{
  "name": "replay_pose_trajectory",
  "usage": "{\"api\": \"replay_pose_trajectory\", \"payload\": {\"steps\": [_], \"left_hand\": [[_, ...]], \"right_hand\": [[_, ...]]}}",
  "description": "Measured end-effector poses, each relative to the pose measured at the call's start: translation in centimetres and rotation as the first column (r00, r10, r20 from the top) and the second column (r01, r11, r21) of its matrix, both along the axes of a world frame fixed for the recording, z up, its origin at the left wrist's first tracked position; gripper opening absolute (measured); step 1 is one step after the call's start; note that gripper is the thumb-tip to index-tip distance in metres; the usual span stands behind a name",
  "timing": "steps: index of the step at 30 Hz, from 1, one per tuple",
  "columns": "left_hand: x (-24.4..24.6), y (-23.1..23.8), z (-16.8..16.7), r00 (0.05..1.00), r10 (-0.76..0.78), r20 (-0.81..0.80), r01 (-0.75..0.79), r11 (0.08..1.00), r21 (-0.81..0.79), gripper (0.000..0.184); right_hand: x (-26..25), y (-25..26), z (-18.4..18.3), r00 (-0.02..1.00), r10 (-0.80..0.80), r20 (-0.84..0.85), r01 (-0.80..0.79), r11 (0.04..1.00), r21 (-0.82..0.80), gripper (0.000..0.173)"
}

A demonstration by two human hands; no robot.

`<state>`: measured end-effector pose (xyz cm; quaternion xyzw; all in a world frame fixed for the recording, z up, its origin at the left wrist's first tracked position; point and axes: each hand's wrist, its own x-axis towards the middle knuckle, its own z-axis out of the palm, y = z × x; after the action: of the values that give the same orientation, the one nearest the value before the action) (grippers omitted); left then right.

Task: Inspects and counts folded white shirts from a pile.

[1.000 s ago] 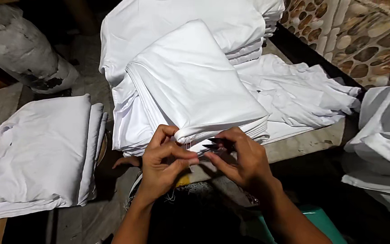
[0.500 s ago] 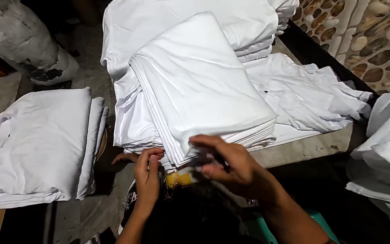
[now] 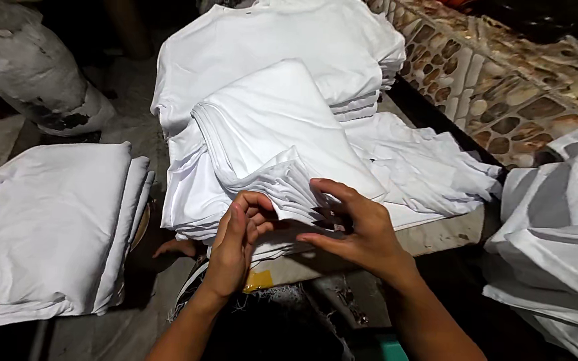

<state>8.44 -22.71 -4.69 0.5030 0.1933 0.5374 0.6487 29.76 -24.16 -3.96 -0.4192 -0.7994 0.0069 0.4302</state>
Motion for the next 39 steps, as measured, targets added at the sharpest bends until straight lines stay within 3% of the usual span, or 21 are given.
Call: {"api": "replay_pose_trajectory", "payload": {"steps": [2,5,7,8,10,12,14,16,18,20,22,23,25,27,29,31,33,34,36,39], "left_hand": [[-0.5,0.4,0.3,0.992,0.066,-0.111,-0.057,0.995,0.083,0.048],[-1.7,3.6,2.0,0.905,0.294,-0.306,-0.165,0.908,0.385,0.035],[-2.5,8.3,3.2,0.72,0.551,-0.422,-0.242,0.769,0.592,0.027],[-3.0,11.1,3.6,0.602,0.637,-0.483,-0.245,0.722,0.647,0.032],[-4.0,16.6,3.1,0.406,0.66,-0.631,-0.245,0.745,0.621,0.053],[-4.9,21.2,0.8,0.329,0.537,-0.777,-0.281,0.841,0.462,0.072],[-5.3,23.9,-2.1,0.439,0.342,-0.831,-0.295,0.928,0.227,0.07],[-5.1,24.6,-3.3,0.571,0.236,-0.786,-0.25,0.962,0.107,0.049],[-5.0,24.6,-3.1,0.654,0.172,-0.737,-0.21,0.977,0.042,0.033],[-4.3,24.1,-2.9,0.725,0.147,-0.673,-0.217,0.976,-0.02,0.022],[-3.8,24.2,-3.5,0.702,0.205,-0.682,-0.274,0.962,0.008,0.025],[-3.8,24.3,-3.9,0.632,0.27,-0.727,-0.321,0.944,0.072,0.028],[-4.9,23.5,-3.7,0.433,0.489,-0.757,-0.387,0.86,0.334,0.046],[-5.2,19.0,-0.6,0.351,0.706,-0.615,-0.298,0.707,0.642,0.049],[-3.2,11.5,1.6,0.436,0.801,-0.409,-0.128,0.505,0.853,0.03],[0.9,4.7,0.5,0.622,0.738,-0.26,0.041,0.301,0.953,0.02],[4.9,1.1,-1.2,0.637,0.749,-0.181,0.208,0.059,0.976,0.022],[6.2,0.7,-1.9,0.628,0.759,-0.172,0.287,-0.02,0.958,0.025],[7.9,1.3,-3.2,0.6,0.778,-0.186,0.377,-0.07,0.923,0.025],[8.9,1.8,-4.1,0.661,0.727,-0.186,0.314,-0.042,0.948,0.022]], "right_hand": [[-0.2,0.8,-0.1,1.0,-0.014,0.006,0.014,0.999,0.033,0.048],[3.0,3.3,1.8,0.984,-0.065,-0.168,0.055,0.996,-0.063,0.049],[6.9,6.7,3.0,0.922,-0.221,-0.319,0.188,0.973,-0.13,0.054],[9.0,8.4,3.0,0.871,-0.327,-0.366,0.275,0.943,-0.189,0.055],[12.5,10.2,1.9,0.769,-0.542,-0.338,0.421,0.828,-0.37,0.054],[13.9,9.0,0.3,0.72,-0.64,-0.27,0.471,0.736,-0.487,0.045],[13.2,5.7,-1.3,0.692,-0.666,-0.278,0.498,0.719,-0.485,0.035],[11.4,1.2,-2.7,0.683,-0.645,-0.343,0.507,0.757,-0.413,0.038],[8.5,-2.8,-3.5,0.732,-0.604,-0.316,0.513,0.793,-0.329,0.045],[6.7,-5.1,-4.4,0.825,-0.535,-0.184,0.497,0.84,-0.217,0.043],[6.4,-5.6,-5.0,0.887,-0.461,-0.004,0.458,0.884,-0.093,0.039],[6.6,-5.6,-5.1,0.902,-0.429,0.056,0.432,0.9,-0.064,0.038],[7.1,-5.4,-5.2,0.917,-0.391,0.082,0.395,0.917,-0.05,0.041],[7.6,-5.6,-5.5,0.919,-0.393,0.026,0.394,0.916,-0.071,0.041],[7.9,-5.9,-5.7,0.906,-0.421,-0.042,0.416,0.905,-0.09,0.04],[7.8,-6.0,-6.0,0.895,-0.44,-0.075,0.434,0.896,-0.091,0.04],[7.5,-5.8,-6.2,0.891,-0.447,-0.075,0.443,0.894,-0.072,0.04],[7.2,-5.8,-6.3,0.892,-0.447,-0.071,0.443,0.894,-0.059,0.039],[7.1,-5.9,-6.5,0.891,-0.449,-0.061,0.447,0.893,-0.042,0.039],[7.6,-6.7,-7.0,0.884,-0.461,-0.075,0.459,0.888,-0.043,0.04]]}}
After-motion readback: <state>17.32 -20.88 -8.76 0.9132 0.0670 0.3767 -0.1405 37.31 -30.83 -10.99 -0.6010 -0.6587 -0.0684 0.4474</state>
